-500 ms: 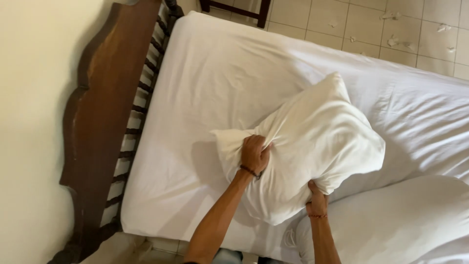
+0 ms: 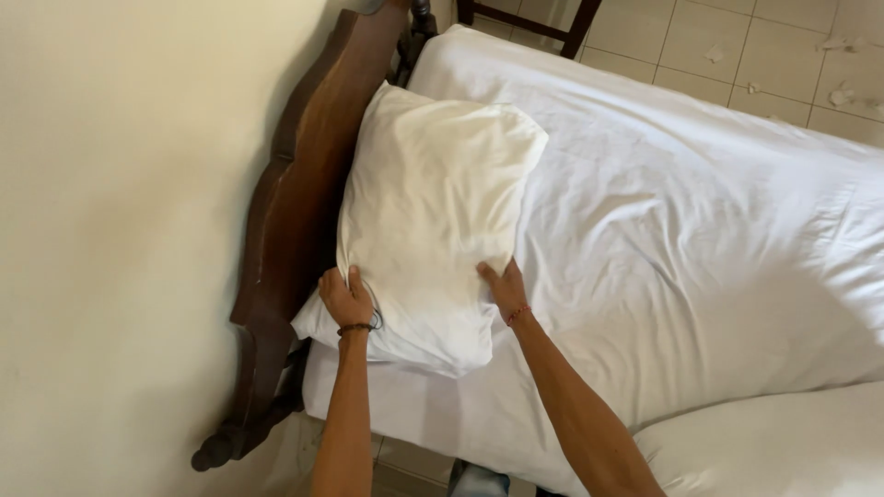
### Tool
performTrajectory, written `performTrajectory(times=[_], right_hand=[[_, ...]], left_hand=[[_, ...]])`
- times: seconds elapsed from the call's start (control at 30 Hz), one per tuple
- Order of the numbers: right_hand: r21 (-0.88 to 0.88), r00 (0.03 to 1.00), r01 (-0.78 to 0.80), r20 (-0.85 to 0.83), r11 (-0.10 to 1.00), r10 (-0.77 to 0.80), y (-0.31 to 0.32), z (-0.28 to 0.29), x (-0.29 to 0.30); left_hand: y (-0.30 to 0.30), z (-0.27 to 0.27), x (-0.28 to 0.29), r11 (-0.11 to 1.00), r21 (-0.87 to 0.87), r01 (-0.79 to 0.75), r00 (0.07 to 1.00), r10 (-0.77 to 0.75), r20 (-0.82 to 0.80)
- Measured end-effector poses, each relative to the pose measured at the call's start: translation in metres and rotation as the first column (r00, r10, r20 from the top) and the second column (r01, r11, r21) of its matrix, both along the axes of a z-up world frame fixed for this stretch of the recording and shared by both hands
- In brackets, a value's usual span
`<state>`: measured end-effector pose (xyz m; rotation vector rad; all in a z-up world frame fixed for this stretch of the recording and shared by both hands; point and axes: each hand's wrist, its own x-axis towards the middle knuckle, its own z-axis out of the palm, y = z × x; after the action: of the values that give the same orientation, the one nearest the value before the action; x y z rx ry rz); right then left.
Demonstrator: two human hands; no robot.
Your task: The person strips a white sheet and pillows off a single bed, then spreads a fresh white sheet over the mattress and tucks it under the edges on all sides. They arrange the pillows and a bolster on the made bed and finally pick up a yellow blanket from a chair.
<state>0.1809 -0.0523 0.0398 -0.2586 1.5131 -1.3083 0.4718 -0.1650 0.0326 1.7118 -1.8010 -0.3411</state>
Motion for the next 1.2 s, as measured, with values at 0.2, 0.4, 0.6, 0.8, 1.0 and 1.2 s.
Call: performTrajectory(times=[0.2,0.4,0.6,0.8,1.0,1.2], right_hand=[[0.156,0.963,-0.224,-0.114,0.962,0.242,0.047,0.005,0.01],[0.169,0.956,0.03,-0.292,0.985,0.021,0.208,0.014,-0.061],[0.186,0.582,0.594,-0.771,0.783,-0.259,0.435,0.017,-0.181],[0.313,0.426,0.857,-0.877,0.41,-0.221,0.591,0.01,-0.259],[0.531,0.634,0.773,-0.619,0.348,-0.464,0.671,-0.025,-0.314],[0.583,0.628,0.711,-0.274,0.393,-0.729,0.717,-0.082,-0.324]], left_hand=[[0.027,-0.021,0.016,0.958,0.282,-0.046,0.991,0.008,0.134],[0.108,-0.011,-0.04,0.997,-0.013,-0.08,0.994,0.081,0.075],[0.28,-0.007,-0.182,0.886,0.019,0.462,0.858,-0.442,-0.26],[0.421,0.011,-0.333,0.266,0.608,0.748,0.626,-0.589,-0.511],[0.499,-0.053,-0.482,-0.047,0.748,0.662,0.435,-0.788,-0.435],[0.499,-0.008,-0.528,-0.092,0.929,0.359,0.463,-0.847,-0.263]])
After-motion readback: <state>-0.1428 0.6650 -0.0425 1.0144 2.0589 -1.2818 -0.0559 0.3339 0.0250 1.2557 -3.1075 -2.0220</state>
